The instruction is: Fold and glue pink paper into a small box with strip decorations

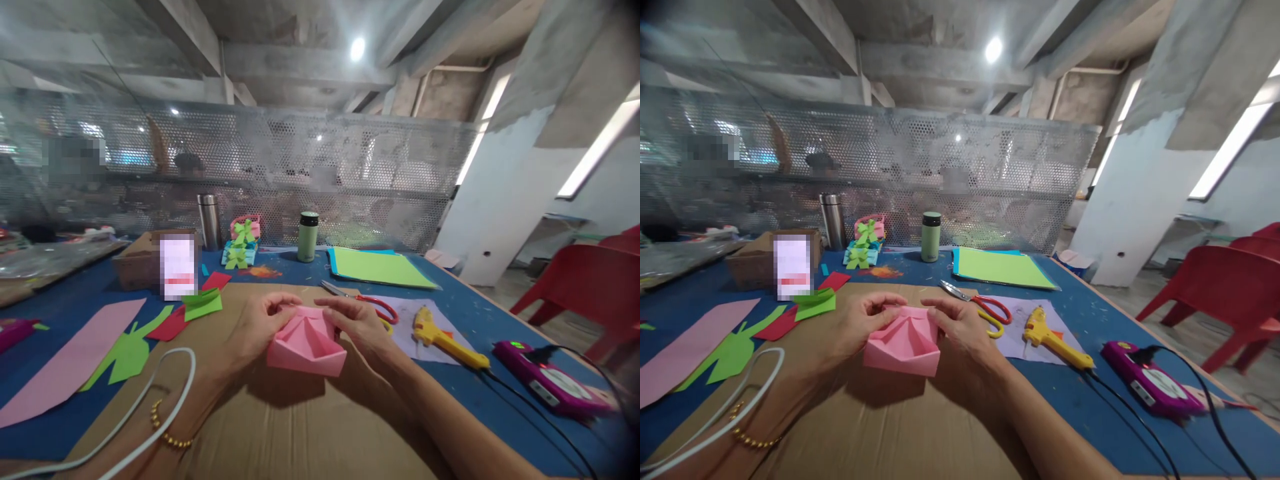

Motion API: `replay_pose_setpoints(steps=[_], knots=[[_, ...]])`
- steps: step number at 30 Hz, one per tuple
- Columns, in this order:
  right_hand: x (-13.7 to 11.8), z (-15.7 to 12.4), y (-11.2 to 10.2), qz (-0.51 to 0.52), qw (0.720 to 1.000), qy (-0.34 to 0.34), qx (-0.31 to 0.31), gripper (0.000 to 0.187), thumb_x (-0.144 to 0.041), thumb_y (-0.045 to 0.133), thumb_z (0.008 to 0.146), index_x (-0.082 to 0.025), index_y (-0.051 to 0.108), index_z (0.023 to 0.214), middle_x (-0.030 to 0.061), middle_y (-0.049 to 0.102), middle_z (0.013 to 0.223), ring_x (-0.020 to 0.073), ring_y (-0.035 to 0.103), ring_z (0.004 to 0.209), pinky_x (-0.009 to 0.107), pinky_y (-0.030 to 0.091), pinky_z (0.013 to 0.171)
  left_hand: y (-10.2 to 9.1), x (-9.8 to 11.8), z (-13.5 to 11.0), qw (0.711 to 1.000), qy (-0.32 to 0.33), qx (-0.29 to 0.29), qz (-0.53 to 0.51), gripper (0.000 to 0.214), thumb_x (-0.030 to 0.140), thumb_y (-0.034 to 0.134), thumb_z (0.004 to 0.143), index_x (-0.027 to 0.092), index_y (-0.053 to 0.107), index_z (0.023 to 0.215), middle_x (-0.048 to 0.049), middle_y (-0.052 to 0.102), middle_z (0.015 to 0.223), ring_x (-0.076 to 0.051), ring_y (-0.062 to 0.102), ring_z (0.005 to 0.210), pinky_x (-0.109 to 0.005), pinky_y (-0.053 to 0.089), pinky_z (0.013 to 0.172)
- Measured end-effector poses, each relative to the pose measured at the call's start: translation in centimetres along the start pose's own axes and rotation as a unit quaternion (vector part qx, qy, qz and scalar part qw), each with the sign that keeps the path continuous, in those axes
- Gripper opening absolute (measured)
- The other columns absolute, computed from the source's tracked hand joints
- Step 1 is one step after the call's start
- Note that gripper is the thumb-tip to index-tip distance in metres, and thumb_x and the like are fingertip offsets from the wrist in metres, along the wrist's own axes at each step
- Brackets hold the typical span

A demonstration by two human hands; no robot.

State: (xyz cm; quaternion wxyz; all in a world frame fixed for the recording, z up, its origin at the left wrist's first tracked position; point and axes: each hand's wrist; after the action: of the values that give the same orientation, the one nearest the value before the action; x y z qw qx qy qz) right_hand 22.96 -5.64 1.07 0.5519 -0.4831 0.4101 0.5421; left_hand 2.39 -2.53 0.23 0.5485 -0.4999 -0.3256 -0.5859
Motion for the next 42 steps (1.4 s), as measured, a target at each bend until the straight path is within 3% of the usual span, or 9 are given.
replay_pose_setpoints(steps=[5, 10, 17, 25, 32, 42], knots=[[0.6, 0.4, 0.0, -0.078, 0.995, -0.049, -0.025, 0.024, -0.037, 0.067, 0.077, -0.019, 0.078, 0.089, 0.0013, 0.067, 0.071, 0.0124, 0.053, 0.060, 0.025, 0.042, 0.057, -0.1, -0.1, 0.1, 0.998, -0.001, -0.047, 0.037, 0.023, 0.029, 0.066, 0.078, 0.017, 0.080, 0.092, -0.0085, 0.077, 0.088, -0.018, 0.065, 0.075, -0.025, 0.047, 0.065], [0.3, 0.3, 0.2, -0.104, 0.992, -0.054, -0.052, 0.025, -0.039, 0.066, 0.078, -0.021, 0.079, 0.089, 0.0024, 0.068, 0.071, 0.0130, 0.053, 0.059, 0.025, 0.040, 0.054, 0.2, -0.1, 0.1, 0.997, 0.006, -0.033, 0.065, 0.016, 0.027, 0.067, 0.074, 0.015, 0.078, 0.075, -0.0070, 0.073, 0.073, -0.017, 0.060, 0.066, -0.026, 0.043, 0.060], [0.7, 0.8, 0.1, -0.090, 0.995, -0.007, -0.047, 0.037, -0.051, 0.075, 0.067, -0.022, 0.081, 0.088, 0.0044, 0.066, 0.063, 0.0146, 0.050, 0.052, 0.027, 0.038, 0.048, 0.2, 0.4, 0.1, 0.998, -0.030, -0.036, 0.036, 0.014, 0.022, 0.065, 0.072, 0.013, 0.076, 0.072, -0.0068, 0.069, 0.072, -0.015, 0.056, 0.064, -0.025, 0.040, 0.055], [1.4, 1.1, -0.9, -0.156, 0.985, 0.032, -0.074, 0.054, -0.065, 0.066, 0.074, -0.019, 0.078, 0.100, 0.0047, 0.069, 0.072, 0.0166, 0.057, 0.060, 0.026, 0.045, 0.054, 0.0, 1.4, 0.3, 0.989, -0.012, -0.071, 0.125, 0.021, 0.025, 0.064, 0.074, 0.012, 0.079, 0.080, -0.0064, 0.073, 0.076, -0.016, 0.061, 0.072, -0.026, 0.045, 0.065], [1.3, 1.6, -0.6, -0.261, 0.957, -0.045, -0.115, 0.052, -0.067, 0.058, 0.079, -0.019, 0.075, 0.075, 0.0034, 0.064, 0.061, 0.0146, 0.052, 0.054, 0.024, 0.040, 0.048, 0.9, 0.9, 0.2, 0.984, 0.026, -0.091, 0.154, 0.021, 0.024, 0.063, 0.075, 0.012, 0.079, 0.081, -0.0069, 0.074, 0.078, -0.017, 0.063, 0.074, -0.025, 0.045, 0.066], [2.8, 1.6, -1.5, -0.393, 0.900, -0.161, -0.096, 0.045, -0.055, 0.044, 0.091, -0.023, 0.074, 0.079, 0.0040, 0.070, 0.066, 0.0181, 0.063, 0.058, 0.026, 0.047, 0.056, 0.9, 1.0, -0.1, 0.983, 0.006, -0.124, 0.133, 0.019, 0.028, 0.068, 0.077, 0.012, 0.077, 0.081, -0.0028, 0.068, 0.073, -0.013, 0.058, 0.072, -0.023, 0.040, 0.062]])
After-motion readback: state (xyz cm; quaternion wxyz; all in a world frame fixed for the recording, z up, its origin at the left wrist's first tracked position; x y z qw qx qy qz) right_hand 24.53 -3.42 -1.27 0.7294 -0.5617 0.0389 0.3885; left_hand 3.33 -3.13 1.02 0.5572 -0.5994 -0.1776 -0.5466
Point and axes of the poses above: each hand's wrist, its own z-axis towards the middle knuckle, its own y-axis out of the palm, x = y × z
